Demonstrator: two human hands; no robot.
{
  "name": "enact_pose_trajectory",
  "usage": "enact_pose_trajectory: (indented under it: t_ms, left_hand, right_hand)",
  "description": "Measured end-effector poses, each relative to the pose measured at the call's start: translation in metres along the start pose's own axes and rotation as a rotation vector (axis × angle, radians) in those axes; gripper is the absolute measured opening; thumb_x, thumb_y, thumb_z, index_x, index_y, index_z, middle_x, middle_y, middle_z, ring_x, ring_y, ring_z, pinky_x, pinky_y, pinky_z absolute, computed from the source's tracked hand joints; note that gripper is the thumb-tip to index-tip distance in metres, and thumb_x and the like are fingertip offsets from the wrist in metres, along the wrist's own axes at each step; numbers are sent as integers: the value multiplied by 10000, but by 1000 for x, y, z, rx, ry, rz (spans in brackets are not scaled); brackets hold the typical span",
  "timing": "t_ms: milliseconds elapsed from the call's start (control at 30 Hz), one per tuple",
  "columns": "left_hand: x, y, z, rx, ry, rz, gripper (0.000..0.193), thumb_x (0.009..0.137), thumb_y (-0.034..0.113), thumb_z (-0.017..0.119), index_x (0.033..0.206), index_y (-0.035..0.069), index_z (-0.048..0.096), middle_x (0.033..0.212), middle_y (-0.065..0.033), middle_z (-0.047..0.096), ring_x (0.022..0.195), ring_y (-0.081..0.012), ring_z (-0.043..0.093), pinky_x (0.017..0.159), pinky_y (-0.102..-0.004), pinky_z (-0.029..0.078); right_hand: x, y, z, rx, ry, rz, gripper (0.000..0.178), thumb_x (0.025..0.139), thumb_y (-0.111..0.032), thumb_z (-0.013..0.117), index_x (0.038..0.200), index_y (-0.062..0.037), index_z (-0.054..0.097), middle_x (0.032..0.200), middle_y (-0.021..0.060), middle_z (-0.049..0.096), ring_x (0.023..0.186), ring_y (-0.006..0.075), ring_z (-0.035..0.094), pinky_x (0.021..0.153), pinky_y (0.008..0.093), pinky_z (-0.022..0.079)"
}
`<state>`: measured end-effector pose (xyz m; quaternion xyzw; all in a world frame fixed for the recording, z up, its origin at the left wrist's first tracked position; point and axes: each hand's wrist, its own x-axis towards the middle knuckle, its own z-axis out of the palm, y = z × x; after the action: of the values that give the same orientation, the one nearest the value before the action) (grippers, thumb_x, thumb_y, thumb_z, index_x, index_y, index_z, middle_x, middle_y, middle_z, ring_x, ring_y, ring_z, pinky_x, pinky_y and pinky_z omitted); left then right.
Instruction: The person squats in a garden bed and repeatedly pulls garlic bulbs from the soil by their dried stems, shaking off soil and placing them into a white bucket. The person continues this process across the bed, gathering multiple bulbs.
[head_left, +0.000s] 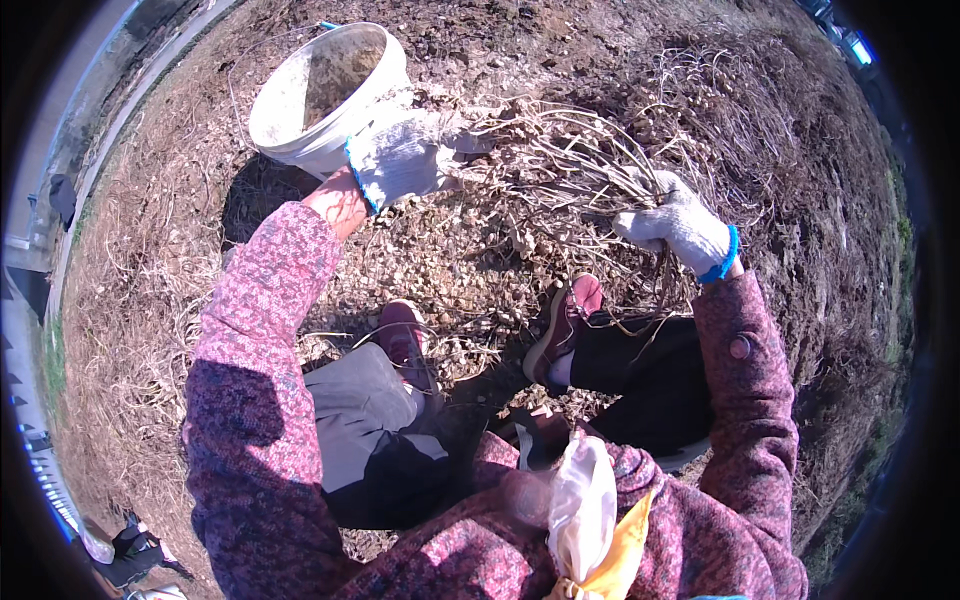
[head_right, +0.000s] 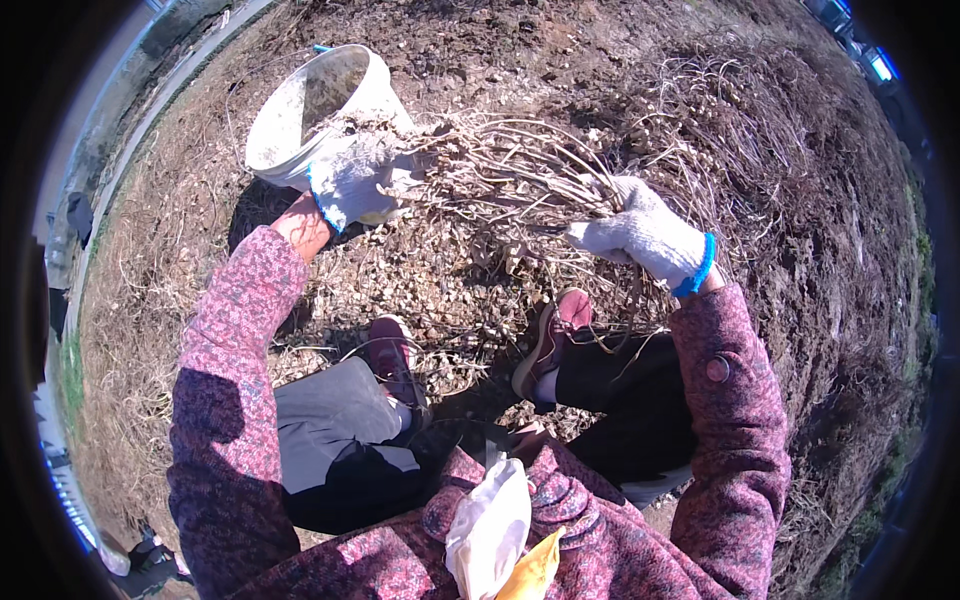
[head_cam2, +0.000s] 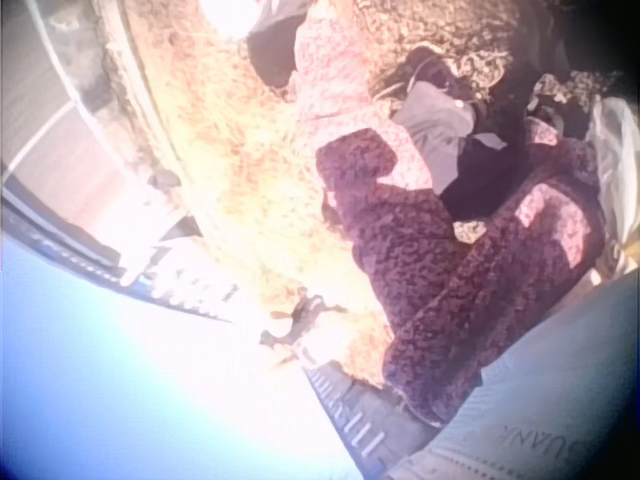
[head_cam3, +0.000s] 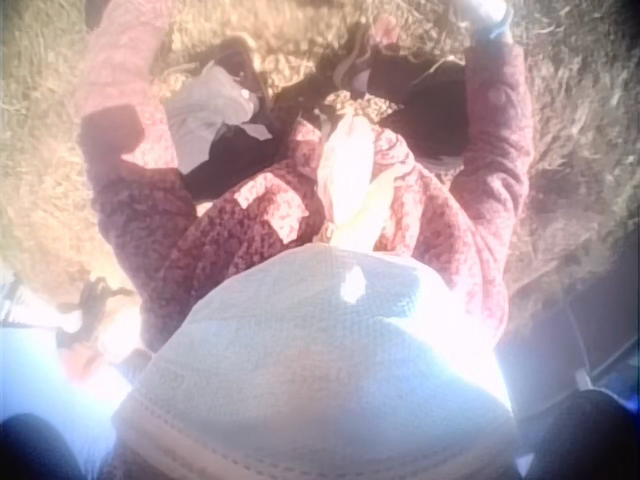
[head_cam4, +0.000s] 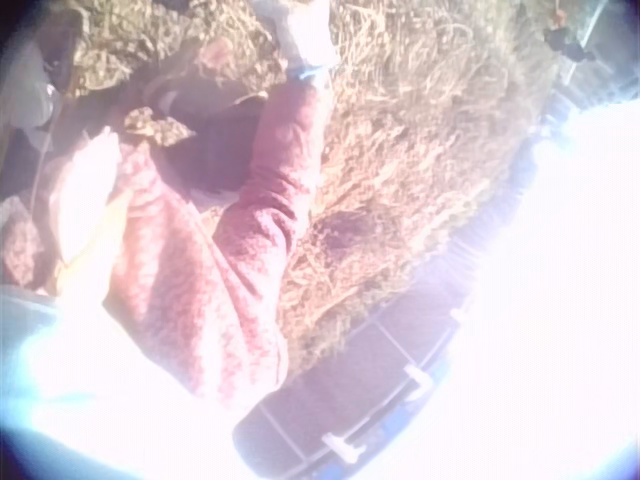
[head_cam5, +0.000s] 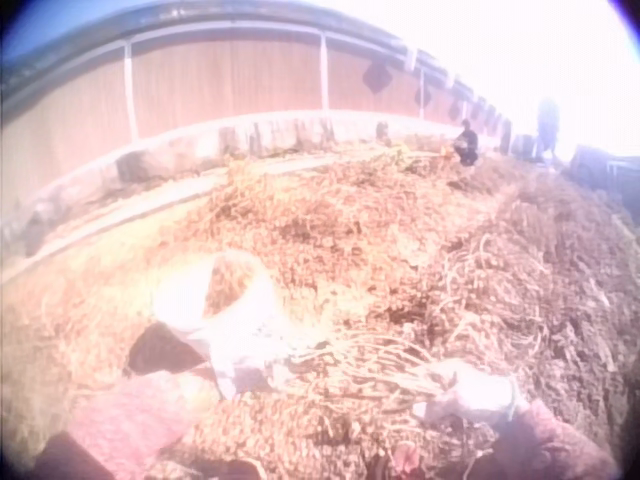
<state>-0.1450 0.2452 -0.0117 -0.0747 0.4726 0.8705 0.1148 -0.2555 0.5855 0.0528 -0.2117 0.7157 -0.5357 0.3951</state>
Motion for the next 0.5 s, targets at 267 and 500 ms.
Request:
enact_pose_trajectory:
  t_ms: [267, 500]
  left_hand:
    - [6, -10, 23, -96, -74, -11, 411, 1017, 360, 437, 1313, 110, 575, 1265, -92, 648, 1198, -254, 583, 1042, -430, 446]
    - [7, -7, 37, 29, -130, 8, 418, 1006, 391, 448, 1300, 127, 583, 1253, -87, 650, 1191, -259, 582, 1039, -447, 446]
  right_hand:
    - [3, 14, -14, 227, -112, -69, 401, 824, -5, 708, 1204, -12, 580, 750, 8, 622, 597, 62, 529, 516, 206, 402]
    - [9, 21, -18, 256, -46, -86, 380, 852, -87, 717, 1208, -21, 597, 691, -34, 577, 564, 39, 482, 495, 210, 376]
